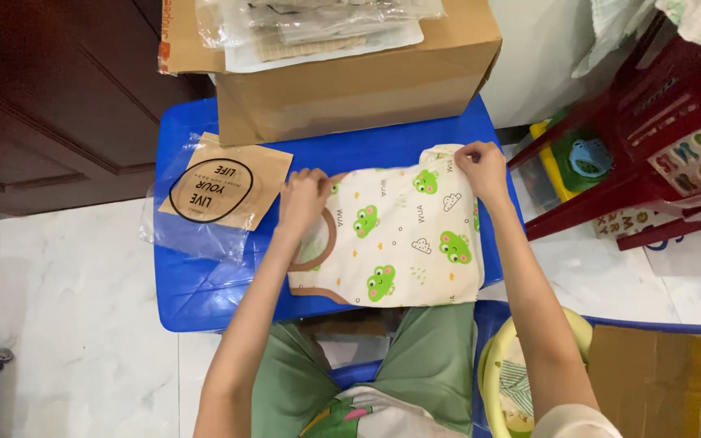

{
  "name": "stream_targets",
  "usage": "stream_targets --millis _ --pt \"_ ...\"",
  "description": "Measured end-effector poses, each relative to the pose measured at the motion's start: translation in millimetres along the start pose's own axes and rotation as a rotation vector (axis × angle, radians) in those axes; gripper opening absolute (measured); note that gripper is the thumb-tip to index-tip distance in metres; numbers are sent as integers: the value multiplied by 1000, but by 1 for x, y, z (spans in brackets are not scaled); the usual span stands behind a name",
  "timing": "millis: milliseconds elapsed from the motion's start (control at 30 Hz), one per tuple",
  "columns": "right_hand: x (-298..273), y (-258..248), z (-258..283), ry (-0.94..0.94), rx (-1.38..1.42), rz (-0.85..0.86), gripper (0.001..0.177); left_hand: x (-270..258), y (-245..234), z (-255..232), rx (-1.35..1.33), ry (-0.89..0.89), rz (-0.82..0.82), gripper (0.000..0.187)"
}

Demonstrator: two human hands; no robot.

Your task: Folding baby clothes and placing them into plastic bags with cardboard inserts

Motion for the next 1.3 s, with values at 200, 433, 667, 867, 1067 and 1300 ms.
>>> stream_targets --millis 200,433,667,867,1067,1300 --pt "-26 12 -20 383 51 140 60 -14 4 0 -12 -97 157 35" --pt "-20 23 -32 552 643 -91 36 -17 5 22 139 -100 -25 18" --pt "12 -35 22 289 800 -366 27 -31 -23 16 28 -113 16 22" --pt "52 -75 -1 132 829 -510 13 -25 -17 18 106 10 2 27" --pt "22 -147 88 317 744 -257 8 -11 -3 5 205 111 19 31" --pt "5 -119 144 110 228 450 25 9 15 -12 52 50 187 31"
Point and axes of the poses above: each hand's wrist, its own x-axis towards the middle knuckle, its own y-axis out of the palm, z = x × y, the point moved 8 cm from there along x, towards the middle knuckle, and after that the axes turned 10 degrees about -y, right-handed, at the moved point
